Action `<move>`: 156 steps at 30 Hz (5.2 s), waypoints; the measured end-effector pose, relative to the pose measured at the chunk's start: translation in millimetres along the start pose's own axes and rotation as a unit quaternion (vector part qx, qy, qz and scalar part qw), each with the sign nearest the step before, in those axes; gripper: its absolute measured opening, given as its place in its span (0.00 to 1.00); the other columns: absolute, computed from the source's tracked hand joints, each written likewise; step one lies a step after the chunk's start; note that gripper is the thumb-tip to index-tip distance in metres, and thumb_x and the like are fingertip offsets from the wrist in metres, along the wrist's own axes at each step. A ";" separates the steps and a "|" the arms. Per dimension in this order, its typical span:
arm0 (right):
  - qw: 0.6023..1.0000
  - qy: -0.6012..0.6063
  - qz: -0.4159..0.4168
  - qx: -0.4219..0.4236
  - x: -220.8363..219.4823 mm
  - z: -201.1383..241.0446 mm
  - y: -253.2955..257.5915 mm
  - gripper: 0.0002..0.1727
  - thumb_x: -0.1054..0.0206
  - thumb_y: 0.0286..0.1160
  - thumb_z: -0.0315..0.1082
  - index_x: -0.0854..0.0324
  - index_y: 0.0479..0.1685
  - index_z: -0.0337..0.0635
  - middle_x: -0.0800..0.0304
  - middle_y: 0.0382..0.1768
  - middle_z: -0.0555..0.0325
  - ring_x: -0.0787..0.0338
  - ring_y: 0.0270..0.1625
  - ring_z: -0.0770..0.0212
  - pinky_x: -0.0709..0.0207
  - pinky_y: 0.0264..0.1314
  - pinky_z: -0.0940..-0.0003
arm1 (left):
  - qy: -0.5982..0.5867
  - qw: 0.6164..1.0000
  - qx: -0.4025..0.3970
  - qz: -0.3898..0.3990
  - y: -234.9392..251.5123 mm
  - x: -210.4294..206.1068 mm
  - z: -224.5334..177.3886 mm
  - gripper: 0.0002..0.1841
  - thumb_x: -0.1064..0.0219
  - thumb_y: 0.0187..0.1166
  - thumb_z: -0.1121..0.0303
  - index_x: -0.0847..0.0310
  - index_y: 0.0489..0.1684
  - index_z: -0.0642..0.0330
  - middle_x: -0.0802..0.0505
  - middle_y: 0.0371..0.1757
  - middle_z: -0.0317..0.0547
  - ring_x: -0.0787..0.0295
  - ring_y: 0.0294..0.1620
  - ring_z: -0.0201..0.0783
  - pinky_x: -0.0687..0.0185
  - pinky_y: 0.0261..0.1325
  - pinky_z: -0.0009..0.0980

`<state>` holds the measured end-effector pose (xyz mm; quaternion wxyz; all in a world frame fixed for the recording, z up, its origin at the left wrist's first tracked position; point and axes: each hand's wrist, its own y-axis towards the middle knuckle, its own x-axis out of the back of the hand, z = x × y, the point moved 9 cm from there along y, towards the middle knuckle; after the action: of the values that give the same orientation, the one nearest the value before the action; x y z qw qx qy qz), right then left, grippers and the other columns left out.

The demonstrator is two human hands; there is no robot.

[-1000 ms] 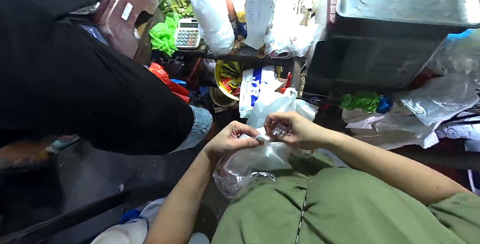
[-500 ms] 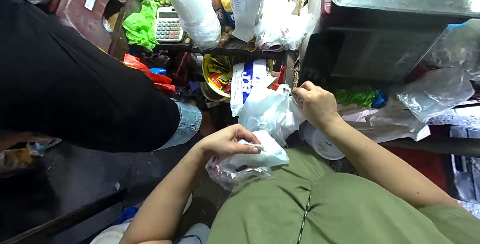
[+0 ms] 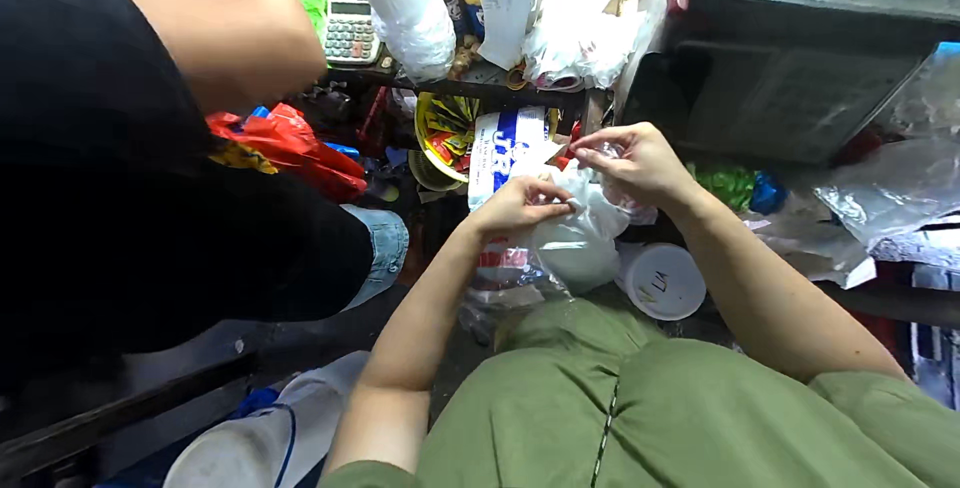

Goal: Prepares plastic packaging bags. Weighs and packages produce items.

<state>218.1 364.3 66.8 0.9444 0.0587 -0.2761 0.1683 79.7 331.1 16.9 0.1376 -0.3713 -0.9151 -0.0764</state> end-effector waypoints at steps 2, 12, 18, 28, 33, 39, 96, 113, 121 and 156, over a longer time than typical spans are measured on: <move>1.000 -0.001 0.023 -0.021 3.0 -5.1 -14.7 0.09 0.28 0.77 0.37 0.06 0.49 0.46 0.04 0.38 0.61 0.09 0.36 0.71 0.14 0.45 0.63 | 0.016 1.000 -0.005 -0.025 12.2 4.8 -0.3 0.07 0.29 0.79 0.70 0.07 0.44 0.62 0.11 0.43 0.41 0.18 0.49 0.29 0.23 0.57 0.27; 0.990 -0.053 -0.065 -0.111 -6.7 -26.3 -28.9 0.07 0.26 0.77 0.36 0.08 0.44 0.43 0.08 0.30 0.54 0.12 0.29 0.60 0.17 0.35 0.54 | 0.052 0.991 0.075 -0.099 34.8 20.1 8.5 0.08 0.31 0.81 0.67 0.08 0.42 0.63 0.07 0.42 0.44 0.14 0.40 0.30 0.19 0.48 0.32; 0.981 -0.121 -0.095 -0.119 -5.9 -23.0 -22.8 0.08 0.28 0.75 0.37 0.07 0.41 0.43 0.07 0.30 0.52 0.09 0.34 0.53 0.19 0.38 0.45 | 0.038 0.981 0.141 -0.126 37.6 24.2 14.3 0.08 0.28 0.80 0.65 0.06 0.40 0.60 0.05 0.37 0.41 0.11 0.36 0.28 0.16 0.47 0.34; 0.971 -0.194 -0.080 -0.112 -7.8 -18.5 -18.5 0.09 0.28 0.74 0.37 0.08 0.39 0.42 0.08 0.30 0.49 0.08 0.35 0.47 0.20 0.36 0.40 | -0.016 0.979 0.174 -0.106 42.6 21.5 24.8 0.08 0.29 0.81 0.67 0.13 0.37 0.63 0.11 0.35 0.40 0.17 0.35 0.29 0.20 0.45 0.32; 0.972 -0.204 -0.068 -0.092 -8.9 -18.4 -20.7 0.10 0.28 0.75 0.36 0.10 0.44 0.39 0.07 0.34 0.46 0.07 0.37 0.44 0.18 0.40 0.38 | -0.022 0.978 0.183 -0.102 41.9 18.9 29.5 0.07 0.30 0.81 0.67 0.13 0.37 0.63 0.12 0.31 0.40 0.19 0.30 0.29 0.22 0.40 0.31; 0.973 -0.215 -0.057 0.059 -14.2 10.4 -29.4 0.15 0.35 0.74 0.27 0.09 0.56 0.41 0.06 0.37 0.49 0.07 0.37 0.49 0.14 0.40 0.45 | -0.017 0.968 0.220 -0.117 41.5 18.5 31.7 0.10 0.29 0.81 0.65 0.15 0.33 0.62 0.16 0.26 0.40 0.23 0.25 0.30 0.25 0.34 0.31; 0.922 -0.316 0.101 -0.198 2.2 -21.3 -40.4 0.15 0.37 0.85 0.44 0.08 0.43 0.46 0.06 0.39 0.43 0.08 0.49 0.37 0.20 0.46 0.32 | 0.323 0.888 0.247 -0.214 -1.4 -14.8 -10.7 0.27 0.37 0.84 0.43 0.21 0.80 0.39 0.18 0.69 0.59 0.09 0.47 0.53 0.12 0.46 0.52; 0.985 -0.161 -0.047 0.048 43.2 12.5 -82.4 0.13 0.33 0.79 0.31 0.09 0.58 0.50 0.05 0.37 0.51 0.08 0.34 0.49 0.18 0.36 0.40 | 0.157 0.842 0.349 -0.380 -193.4 19.7 -48.6 0.16 0.23 0.76 0.62 0.10 0.62 0.45 0.15 0.24 0.37 0.23 0.19 0.31 0.22 0.27 0.33; 0.992 0.038 -0.061 0.103 38.7 56.6 -126.9 0.22 0.23 0.71 0.51 0.15 0.57 0.48 0.21 0.22 0.69 0.27 0.18 0.75 0.30 0.18 0.76 | 0.159 0.829 0.089 -0.529 -148.6 0.3 -138.0 0.12 0.37 0.88 0.56 0.20 0.38 0.53 0.19 0.26 0.32 0.25 0.22 0.24 0.26 0.27 0.20; 0.718 0.070 -0.575 -0.387 -59.2 13.0 -539.2 0.17 0.23 0.69 0.36 0.15 0.52 0.35 0.08 0.42 0.51 0.09 0.45 0.63 0.13 0.54 0.60 | 0.109 0.960 -0.257 0.015 -94.8 -249.5 -62.1 0.61 0.19 0.58 0.34 0.45 0.92 0.60 0.48 0.93 0.71 0.52 0.93 0.63 0.47 0.88 0.62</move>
<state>353.6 -160.2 36.0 0.8166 -0.1760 -0.1635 -0.5248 196.7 84.2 -4.7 0.1372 -0.3974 -0.8383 -0.3471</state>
